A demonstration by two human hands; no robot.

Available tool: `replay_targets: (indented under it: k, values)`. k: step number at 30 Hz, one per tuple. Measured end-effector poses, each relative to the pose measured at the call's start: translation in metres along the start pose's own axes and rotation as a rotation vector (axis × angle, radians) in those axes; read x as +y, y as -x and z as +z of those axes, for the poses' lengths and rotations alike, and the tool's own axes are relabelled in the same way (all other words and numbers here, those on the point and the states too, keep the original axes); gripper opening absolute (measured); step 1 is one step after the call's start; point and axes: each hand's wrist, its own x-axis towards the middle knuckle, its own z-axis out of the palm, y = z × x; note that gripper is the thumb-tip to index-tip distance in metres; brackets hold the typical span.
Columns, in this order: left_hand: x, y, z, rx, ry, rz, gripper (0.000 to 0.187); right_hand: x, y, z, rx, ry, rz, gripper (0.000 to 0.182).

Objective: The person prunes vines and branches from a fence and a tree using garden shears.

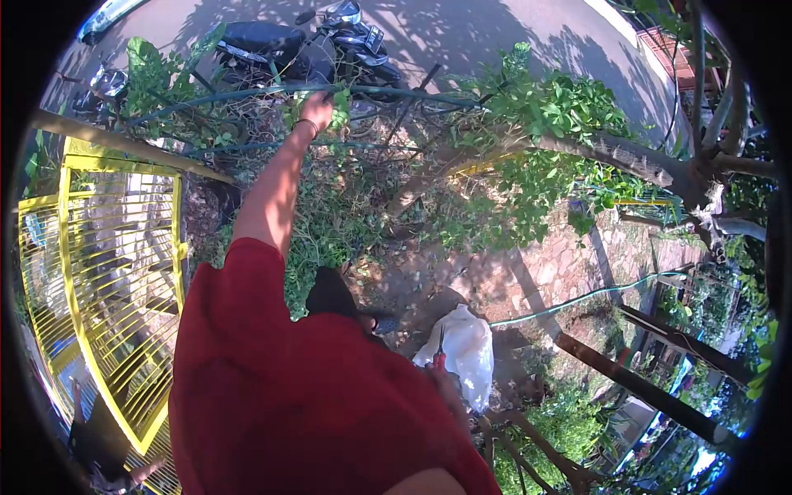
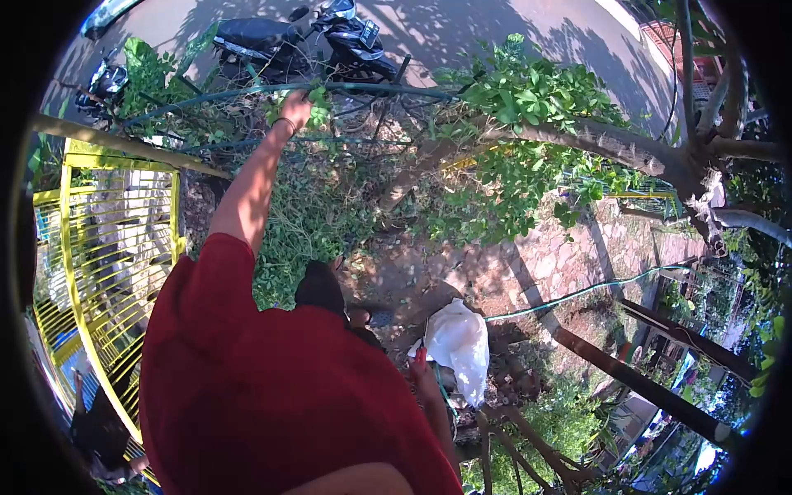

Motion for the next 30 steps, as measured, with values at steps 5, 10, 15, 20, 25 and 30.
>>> replay_targets:
  k: [5,10,15,20,25,30]
  values:
    - [-0.001,-0.001,0.01,0.109,-0.113,-0.003,0.032,-0.027,-0.018,-0.01,-0.051,0.034,0.027,0.056]
    - [0.025,0.046,0.005,0.343,-0.2,0.242,0.04,-0.044,-0.035,-0.033,-0.041,0.113,0.034,0.065]
    - [0.043,0.117,0.022,0.327,0.119,0.128,0.048,-0.074,-0.037,-0.033,-0.043,0.083,0.073,0.064]
    - [0.017,0.066,0.056,0.077,0.726,-0.352,0.049,-0.095,-0.031,-0.02,-0.038,0.086,0.03,0.063]
    - [-0.013,0.015,0.079,-0.049,0.852,-0.382,0.039,-0.088,-0.032,-0.021,0.024,0.066,0.037,0.06]
    - [-0.02,0.02,0.077,-0.074,0.579,-0.132,0.053,-0.049,-0.042,-0.016,0.013,0.02,0.086,0.053]
